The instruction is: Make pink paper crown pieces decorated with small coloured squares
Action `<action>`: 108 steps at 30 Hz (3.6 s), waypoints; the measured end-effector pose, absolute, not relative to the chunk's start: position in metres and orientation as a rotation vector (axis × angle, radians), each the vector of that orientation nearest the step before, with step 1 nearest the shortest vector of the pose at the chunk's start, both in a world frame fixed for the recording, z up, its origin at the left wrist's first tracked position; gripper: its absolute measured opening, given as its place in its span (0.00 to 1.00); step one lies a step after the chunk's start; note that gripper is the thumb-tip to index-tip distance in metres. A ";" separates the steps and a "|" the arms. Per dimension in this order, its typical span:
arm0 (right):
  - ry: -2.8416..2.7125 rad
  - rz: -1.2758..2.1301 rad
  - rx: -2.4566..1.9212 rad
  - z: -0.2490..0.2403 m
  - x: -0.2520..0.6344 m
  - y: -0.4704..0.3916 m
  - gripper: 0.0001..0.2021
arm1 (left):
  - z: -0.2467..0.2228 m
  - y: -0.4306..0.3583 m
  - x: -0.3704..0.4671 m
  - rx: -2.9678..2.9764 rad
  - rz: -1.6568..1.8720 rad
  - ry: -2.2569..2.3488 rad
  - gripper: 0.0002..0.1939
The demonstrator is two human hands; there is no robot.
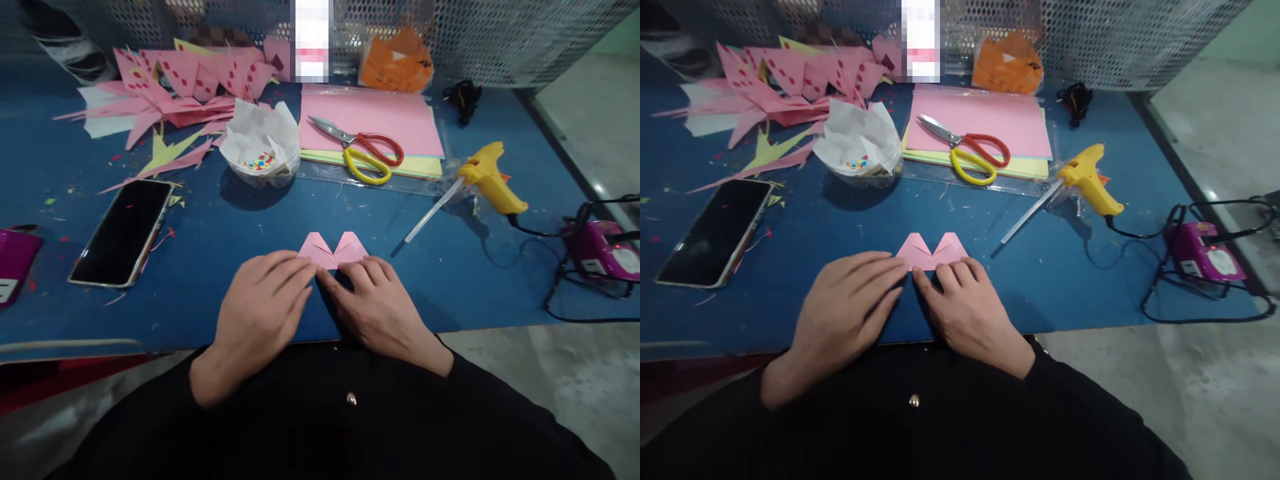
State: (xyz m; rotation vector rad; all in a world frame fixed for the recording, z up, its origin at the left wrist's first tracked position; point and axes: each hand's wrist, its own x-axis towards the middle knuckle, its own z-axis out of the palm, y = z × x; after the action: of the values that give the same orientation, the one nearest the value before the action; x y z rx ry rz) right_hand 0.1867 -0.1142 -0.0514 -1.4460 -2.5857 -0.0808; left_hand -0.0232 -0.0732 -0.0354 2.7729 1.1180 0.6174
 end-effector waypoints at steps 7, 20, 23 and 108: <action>-2.552 -0.084 -1.469 -0.055 0.185 -0.117 0.22 | -0.044 -0.083 -0.022 3.069 0.393 0.902 0.23; -2.497 -0.059 -1.461 -0.056 0.185 -0.117 0.24 | -0.040 -0.093 -0.050 2.934 0.380 1.265 0.23; -2.504 -0.063 -1.463 -0.055 0.184 -0.117 0.25 | -0.039 -0.093 -0.041 2.947 0.467 1.185 0.21; -2.250 -0.388 -1.488 -0.057 0.194 -0.098 0.09 | -0.036 -0.054 -0.001 3.081 0.556 0.987 0.11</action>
State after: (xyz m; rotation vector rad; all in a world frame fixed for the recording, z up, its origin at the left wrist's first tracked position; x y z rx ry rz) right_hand 0.1936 -0.0979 -0.0567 -1.4878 -2.2498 -0.3877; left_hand -0.0014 -0.0539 -0.0358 3.0813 0.9871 0.5560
